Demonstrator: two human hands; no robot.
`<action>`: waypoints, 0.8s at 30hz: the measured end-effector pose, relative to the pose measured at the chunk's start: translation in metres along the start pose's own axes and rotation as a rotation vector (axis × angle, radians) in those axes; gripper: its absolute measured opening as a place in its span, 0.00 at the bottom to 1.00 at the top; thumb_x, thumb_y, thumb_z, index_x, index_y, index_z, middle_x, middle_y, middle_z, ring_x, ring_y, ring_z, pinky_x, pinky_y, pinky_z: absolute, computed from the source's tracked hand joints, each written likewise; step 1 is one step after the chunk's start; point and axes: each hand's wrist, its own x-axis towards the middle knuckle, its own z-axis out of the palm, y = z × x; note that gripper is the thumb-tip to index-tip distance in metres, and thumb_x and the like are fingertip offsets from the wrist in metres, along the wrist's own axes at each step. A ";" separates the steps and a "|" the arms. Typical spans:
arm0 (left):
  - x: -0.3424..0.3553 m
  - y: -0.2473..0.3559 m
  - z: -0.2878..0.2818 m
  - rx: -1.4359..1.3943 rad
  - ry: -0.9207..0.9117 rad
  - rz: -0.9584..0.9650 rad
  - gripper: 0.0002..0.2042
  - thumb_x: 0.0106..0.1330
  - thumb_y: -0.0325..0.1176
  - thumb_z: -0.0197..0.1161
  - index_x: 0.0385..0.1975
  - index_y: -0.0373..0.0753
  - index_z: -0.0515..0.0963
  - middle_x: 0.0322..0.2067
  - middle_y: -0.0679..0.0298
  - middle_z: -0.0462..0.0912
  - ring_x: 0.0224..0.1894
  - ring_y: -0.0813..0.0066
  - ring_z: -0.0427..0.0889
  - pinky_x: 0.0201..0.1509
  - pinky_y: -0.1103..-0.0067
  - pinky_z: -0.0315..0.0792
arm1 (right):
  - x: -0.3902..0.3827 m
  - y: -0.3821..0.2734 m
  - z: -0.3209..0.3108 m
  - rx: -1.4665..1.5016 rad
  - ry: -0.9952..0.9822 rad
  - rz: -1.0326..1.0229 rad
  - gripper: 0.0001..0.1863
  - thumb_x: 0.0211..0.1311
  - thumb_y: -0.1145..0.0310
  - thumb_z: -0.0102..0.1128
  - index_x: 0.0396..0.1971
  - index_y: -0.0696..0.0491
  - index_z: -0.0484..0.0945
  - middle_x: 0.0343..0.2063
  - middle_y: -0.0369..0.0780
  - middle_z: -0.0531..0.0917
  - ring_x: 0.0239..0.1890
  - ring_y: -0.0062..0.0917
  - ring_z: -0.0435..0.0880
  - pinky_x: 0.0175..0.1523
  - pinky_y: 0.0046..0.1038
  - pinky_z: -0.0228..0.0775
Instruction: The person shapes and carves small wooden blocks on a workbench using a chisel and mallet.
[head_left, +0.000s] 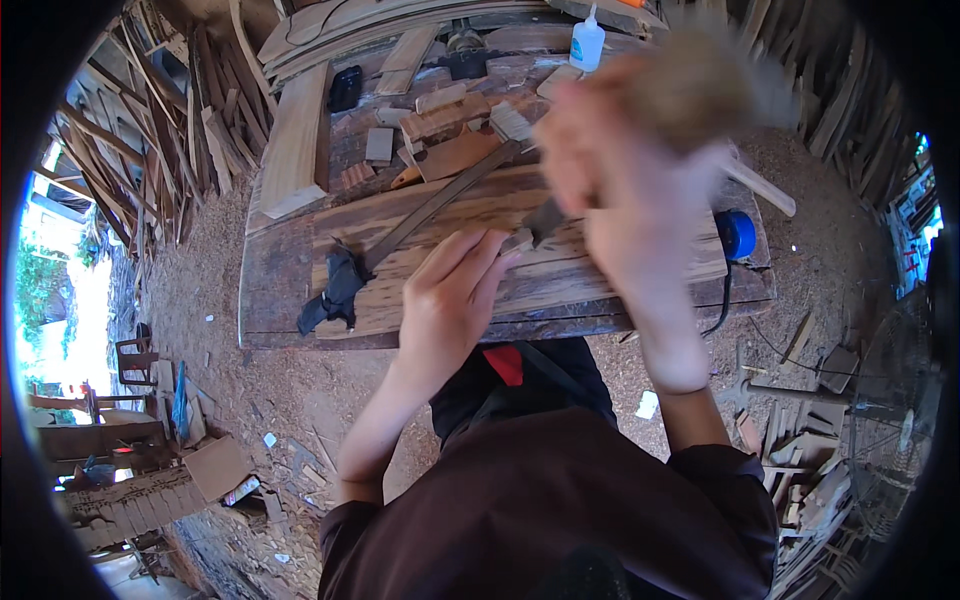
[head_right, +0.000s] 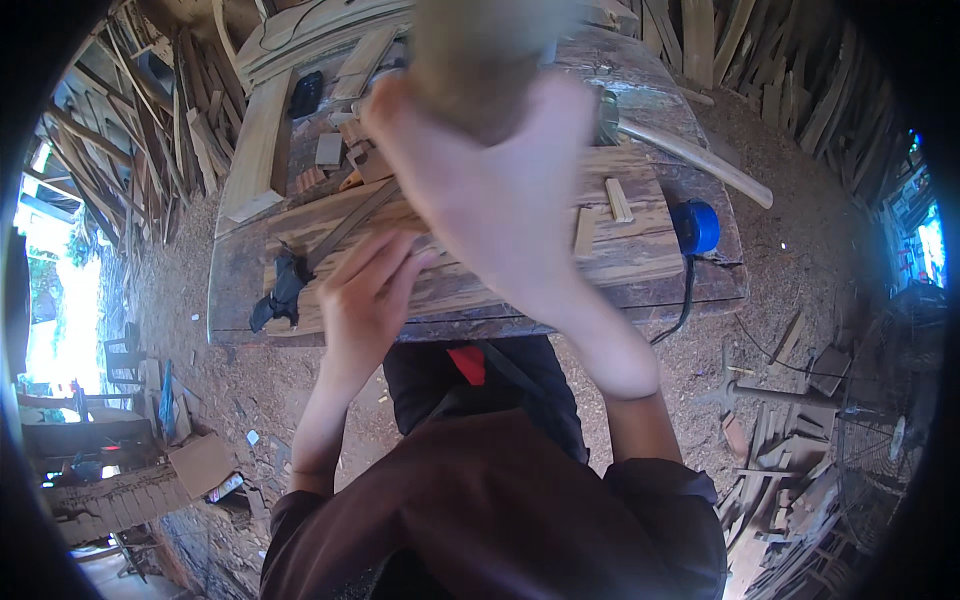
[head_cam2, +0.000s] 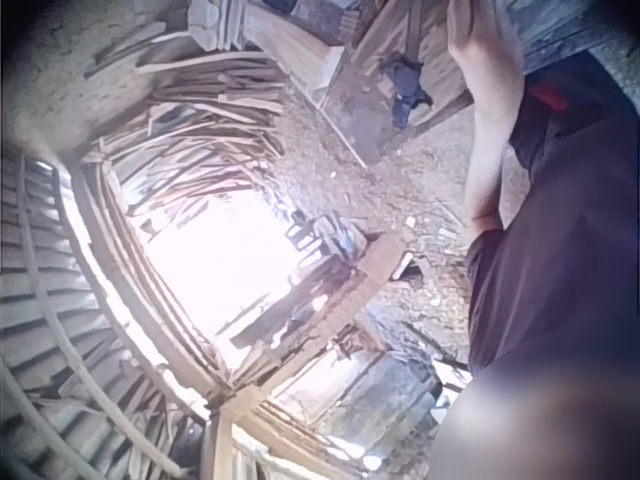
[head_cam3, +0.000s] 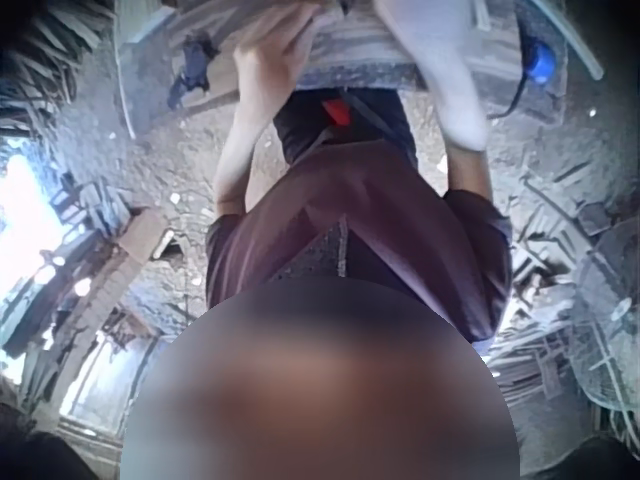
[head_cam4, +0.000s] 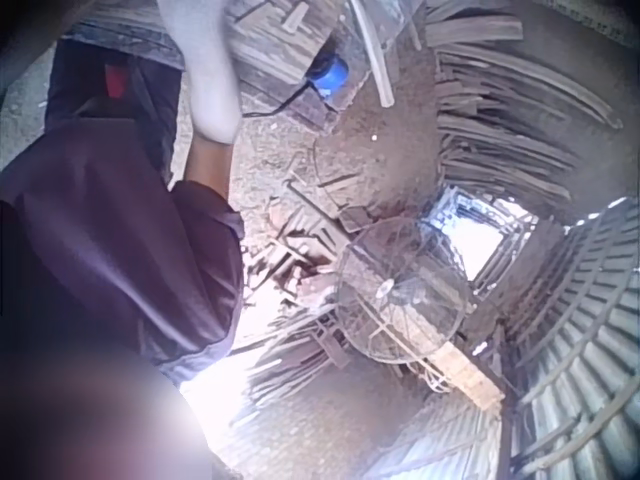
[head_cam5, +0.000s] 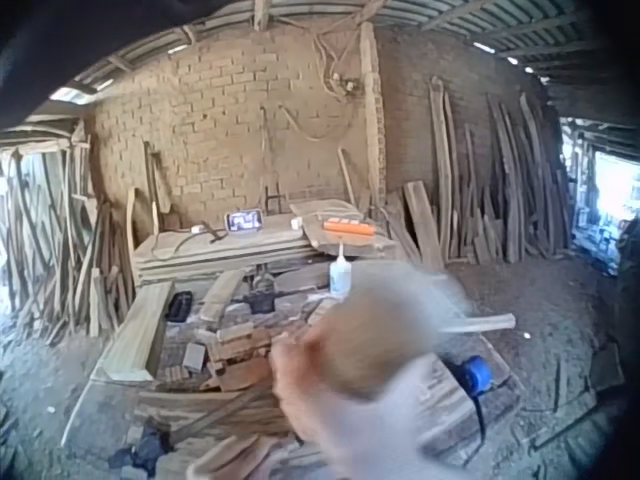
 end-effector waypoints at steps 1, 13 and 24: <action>0.000 -0.003 0.004 0.015 0.001 -0.019 0.10 0.55 0.21 0.68 0.37 0.29 0.80 0.34 0.56 0.82 0.33 0.64 0.83 0.39 0.77 0.76 | -0.001 0.003 0.000 -0.003 0.000 -0.006 0.03 0.60 0.79 0.57 0.28 0.60 0.72 0.13 0.32 0.68 0.12 0.14 0.66 0.17 0.19 0.56; -0.005 0.000 0.002 -0.028 -0.045 -0.043 0.10 0.55 0.21 0.68 0.37 0.30 0.80 0.33 0.58 0.82 0.30 0.64 0.82 0.37 0.77 0.75 | -0.010 0.018 0.001 0.189 0.104 0.144 0.06 0.53 0.76 0.64 0.19 0.59 0.78 0.17 0.30 0.78 0.21 0.10 0.75 0.28 0.17 0.66; -0.007 -0.017 0.006 -0.133 -0.040 -0.213 0.11 0.58 0.23 0.66 0.41 0.31 0.80 0.33 0.57 0.81 0.33 0.66 0.83 0.37 0.77 0.75 | -0.017 0.024 -0.004 0.137 -0.021 0.059 0.06 0.62 0.80 0.56 0.27 0.58 0.70 0.15 0.36 0.72 0.13 0.15 0.67 0.18 0.19 0.57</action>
